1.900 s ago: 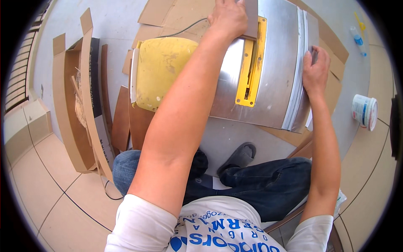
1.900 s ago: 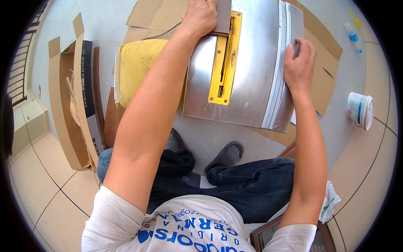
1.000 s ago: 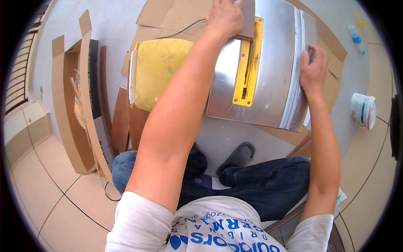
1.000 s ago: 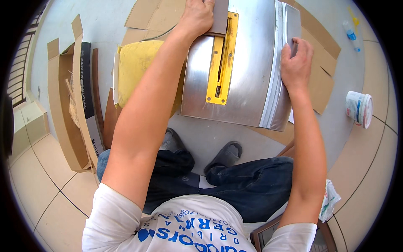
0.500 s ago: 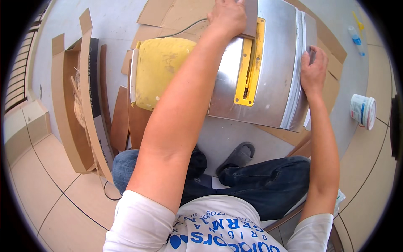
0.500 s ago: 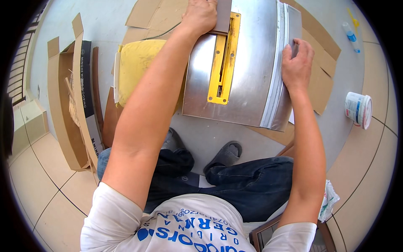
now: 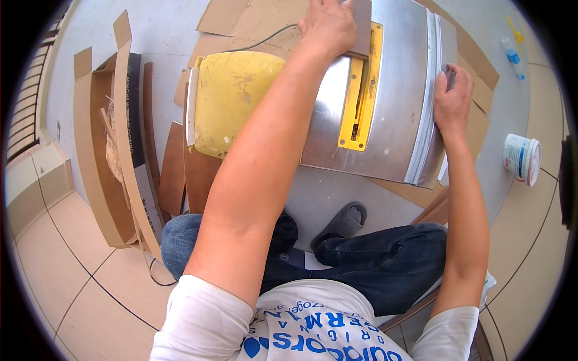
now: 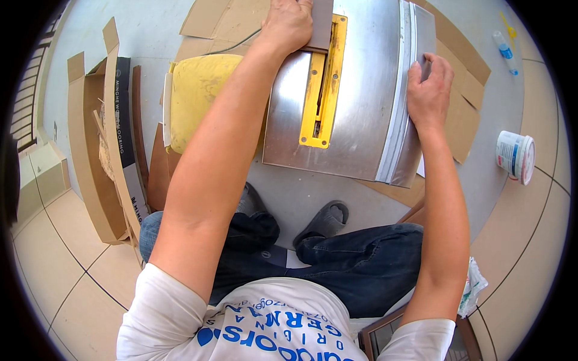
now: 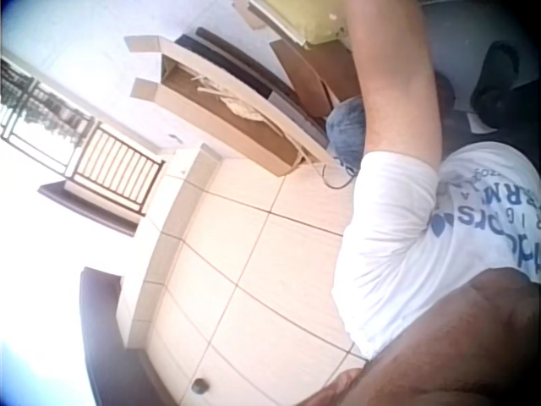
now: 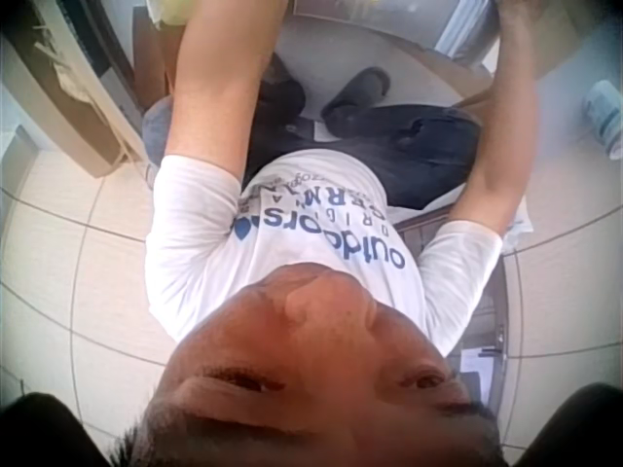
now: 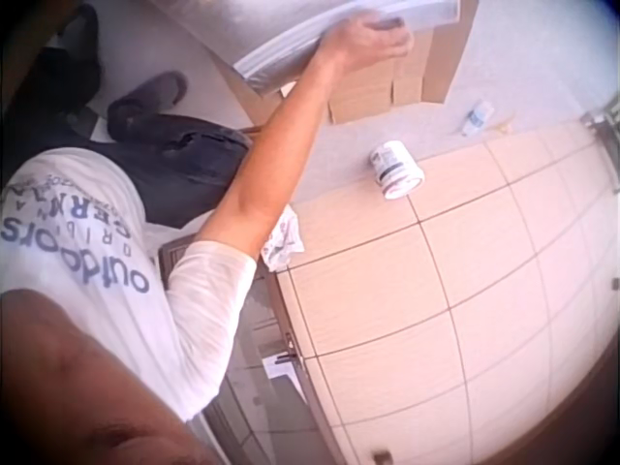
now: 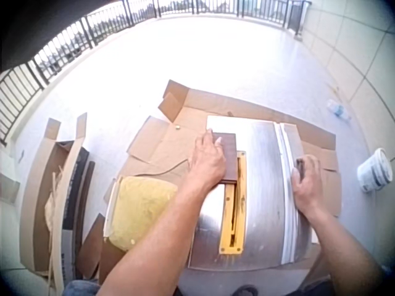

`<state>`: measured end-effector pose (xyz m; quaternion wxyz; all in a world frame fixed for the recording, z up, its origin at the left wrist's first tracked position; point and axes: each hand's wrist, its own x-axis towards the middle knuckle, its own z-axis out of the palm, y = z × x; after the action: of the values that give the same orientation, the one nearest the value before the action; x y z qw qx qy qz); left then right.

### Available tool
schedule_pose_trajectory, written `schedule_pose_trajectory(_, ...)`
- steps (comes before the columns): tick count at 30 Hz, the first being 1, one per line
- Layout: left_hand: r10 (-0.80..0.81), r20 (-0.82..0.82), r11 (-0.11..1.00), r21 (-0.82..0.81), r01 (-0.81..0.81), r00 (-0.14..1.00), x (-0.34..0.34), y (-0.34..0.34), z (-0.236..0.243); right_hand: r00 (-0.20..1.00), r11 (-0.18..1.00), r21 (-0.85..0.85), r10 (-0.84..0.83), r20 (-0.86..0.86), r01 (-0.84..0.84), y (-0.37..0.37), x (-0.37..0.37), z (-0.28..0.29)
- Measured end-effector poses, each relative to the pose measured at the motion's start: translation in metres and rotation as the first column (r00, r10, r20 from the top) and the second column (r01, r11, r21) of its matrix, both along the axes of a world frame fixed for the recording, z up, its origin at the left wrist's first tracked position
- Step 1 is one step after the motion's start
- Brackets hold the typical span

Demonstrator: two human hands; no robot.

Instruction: The person cuts a wood panel using a table saw, then carries it to an area with floor joists, aligns the panel, and secures it using a pneumatic nail gun.

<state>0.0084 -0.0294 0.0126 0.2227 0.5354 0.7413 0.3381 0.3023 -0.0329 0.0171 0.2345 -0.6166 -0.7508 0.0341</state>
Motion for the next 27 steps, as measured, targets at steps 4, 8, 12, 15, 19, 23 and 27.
schedule_pose_trajectory(4, -0.011, -0.013, 0.999, 0.036, 0.011, 1.000, -0.003, 0.001, -0.007, 1.000, 1.000, -0.007, -0.006, 0.006, 0.006, -0.001, -0.002, 0.001)
schedule_pose_trajectory(8, 0.007, 0.010, 1.000, 0.020, -0.007, 1.000, 0.001, -0.006, -0.001, 1.000, 1.000, -0.023, -0.013, 0.011, 0.013, -0.001, 0.000, 0.001)
schedule_pose_trajectory(12, 0.000, 0.005, 1.000, 0.011, 0.000, 1.000, 0.001, -0.010, 0.001, 1.000, 1.000, -0.012, -0.011, 0.010, 0.011, -0.001, -0.001, 0.001)
schedule_pose_trajectory(15, 0.007, 0.011, 1.000, -0.011, -0.007, 1.000, 0.003, -0.013, 0.005, 1.000, 1.000, -0.005, -0.004, 0.014, 0.005, -0.001, 0.000, 0.001)
schedule_pose_trajectory(19, 0.011, 0.023, 0.999, -0.044, -0.009, 1.000, 0.004, -0.018, 0.009, 1.000, 1.000, -0.004, -0.004, 0.007, 0.004, -0.001, -0.001, 0.000)
schedule_pose_trajectory(23, 0.002, 0.013, 1.000, -0.021, -0.002, 1.000, 0.004, -0.024, 0.013, 1.000, 1.000, 0.000, -0.001, 0.020, 0.001, 0.000, -0.001, 0.001)
schedule_pose_trajectory(27, 0.008, 0.007, 1.000, -0.018, -0.008, 1.000, 0.009, -0.033, 0.020, 1.000, 1.000, -0.004, -0.009, 0.022, 0.009, -0.001, 0.000, 0.001)
